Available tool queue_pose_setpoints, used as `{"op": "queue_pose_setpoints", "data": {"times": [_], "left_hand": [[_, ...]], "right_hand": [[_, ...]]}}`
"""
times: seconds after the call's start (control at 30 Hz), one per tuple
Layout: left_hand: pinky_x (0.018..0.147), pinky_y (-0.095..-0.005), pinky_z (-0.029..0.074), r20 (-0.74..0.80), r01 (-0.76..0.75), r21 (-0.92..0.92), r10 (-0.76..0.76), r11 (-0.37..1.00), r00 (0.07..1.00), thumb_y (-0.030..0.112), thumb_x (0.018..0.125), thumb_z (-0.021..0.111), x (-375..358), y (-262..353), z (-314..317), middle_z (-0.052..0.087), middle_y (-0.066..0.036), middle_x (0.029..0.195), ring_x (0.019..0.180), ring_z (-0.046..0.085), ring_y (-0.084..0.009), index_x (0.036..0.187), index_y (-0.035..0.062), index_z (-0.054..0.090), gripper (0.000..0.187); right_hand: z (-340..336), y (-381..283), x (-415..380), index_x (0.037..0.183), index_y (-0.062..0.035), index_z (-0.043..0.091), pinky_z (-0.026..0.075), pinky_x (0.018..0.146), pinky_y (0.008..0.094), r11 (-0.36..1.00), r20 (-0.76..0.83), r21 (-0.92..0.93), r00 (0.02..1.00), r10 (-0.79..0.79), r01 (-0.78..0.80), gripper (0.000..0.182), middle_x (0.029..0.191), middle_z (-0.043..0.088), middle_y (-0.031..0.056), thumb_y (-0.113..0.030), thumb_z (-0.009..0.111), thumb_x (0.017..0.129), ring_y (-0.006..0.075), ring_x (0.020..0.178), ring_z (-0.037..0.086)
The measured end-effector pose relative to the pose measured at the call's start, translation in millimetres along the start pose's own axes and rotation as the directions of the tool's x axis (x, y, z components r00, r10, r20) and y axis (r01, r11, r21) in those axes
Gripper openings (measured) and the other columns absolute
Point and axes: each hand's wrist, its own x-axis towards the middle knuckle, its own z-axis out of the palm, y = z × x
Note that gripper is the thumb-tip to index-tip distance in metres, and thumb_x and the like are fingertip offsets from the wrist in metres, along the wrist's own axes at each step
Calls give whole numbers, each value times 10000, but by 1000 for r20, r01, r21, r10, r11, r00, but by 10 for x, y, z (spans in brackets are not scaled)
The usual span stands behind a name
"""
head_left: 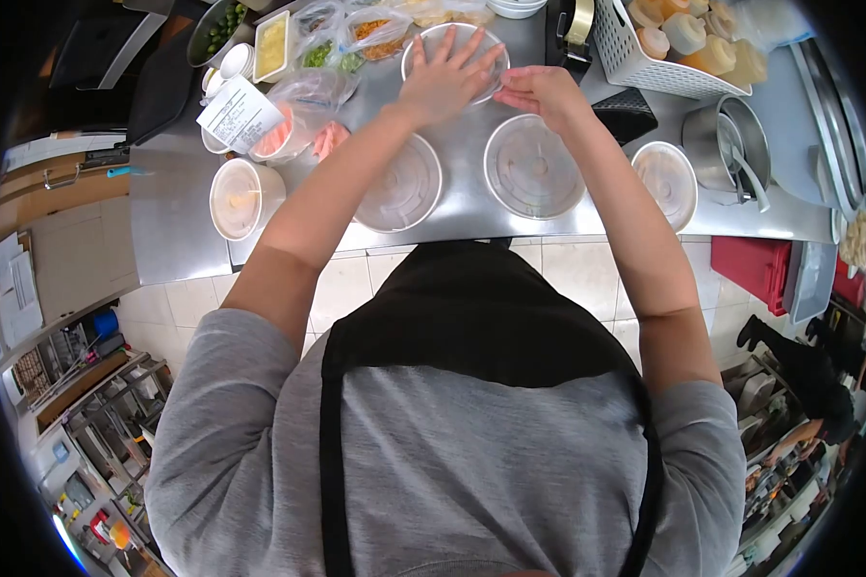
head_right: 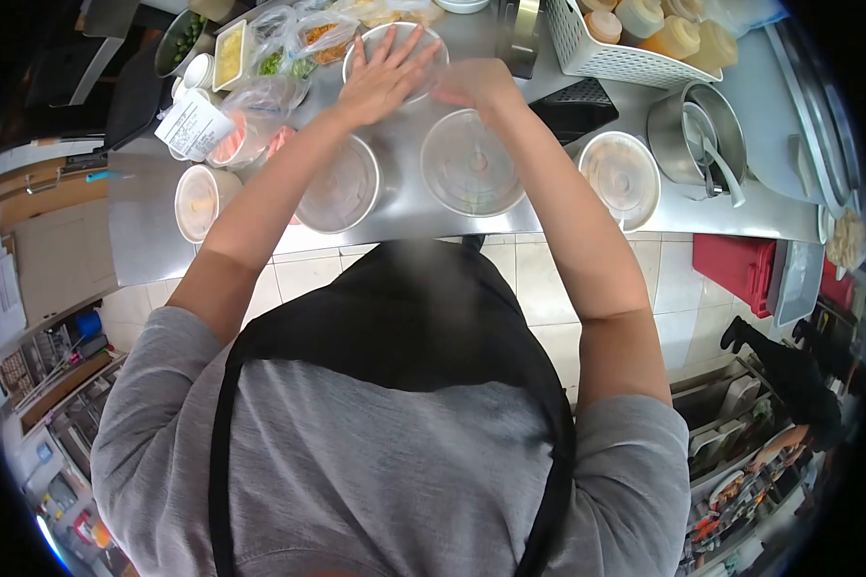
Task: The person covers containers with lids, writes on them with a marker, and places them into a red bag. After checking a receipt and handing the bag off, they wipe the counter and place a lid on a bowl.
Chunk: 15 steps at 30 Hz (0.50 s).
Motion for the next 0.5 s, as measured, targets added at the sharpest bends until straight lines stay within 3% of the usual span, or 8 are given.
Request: {"op": "queue_pose_setpoints", "data": {"times": [0.07,0.17,0.23,0.27,0.33,0.47,0.5], "left_hand": [[973,-652,84,8,-1,-13,1,1000,1000,337,928,252,4,-4,3,98,-34,1451,1318,93,-345,1369,316,174,447],[998,-621,7,-13,12,-28,-12,1000,1000,395,915,147,1,-5,32,89,19,1453,1326,63,-310,1371,328,166,461],[968,-655,92,-11,-19,28,19,999,1000,383,911,290,-9,-7,21,118,-59,1445,1312,113,-352,1365,312,194,469],[968,-655,92,-7,-18,26,18,999,1000,383,911,290,-26,12,25,118,-59,1445,1312,113,-352,1365,312,194,469],[934,-658,169,-35,-23,52,25,998,999,359,840,417,-39,67,29,196,-132,1413,1272,207,-379,1303,179,350,501],[921,-670,173,-25,-22,40,23,999,999,344,847,406,-38,88,-15,206,-138,1407,1270,210,-379,1303,177,349,489],[918,-669,178,-41,-16,37,18,999,999,345,847,408,-39,106,-37,208,-139,1406,1267,216,-380,1301,177,352,488]], "right_hand": [[12,31,-3,902,112,541,519,772,266,999,4,54,1000,2,-2,211,884,586,174,-57,603,791,240,828,620],[88,31,-35,903,122,547,517,790,268,996,73,60,995,65,-69,212,900,579,172,-54,598,796,248,853,612],[134,22,-26,903,127,554,517,786,264,996,5,-35,997,83,-83,233,903,582,171,-75,604,798,243,846,614],[138,21,-13,903,127,554,517,786,264,996,6,-33,996,87,-87,233,903,582,171,-75,604,798,243,846,614],[96,19,62,911,138,551,515,791,256,962,10,-249,993,116,-110,241,904,582,177,-74,593,804,239,844,614],[6,46,151,917,139,551,512,799,252,977,79,-177,988,136,-120,239,907,585,183,-70,584,806,236,838,616],[-5,44,163,918,139,550,510,804,254,965,95,-242,987,126,-100,234,909,585,186,-65,578,807,237,839,616]]}}
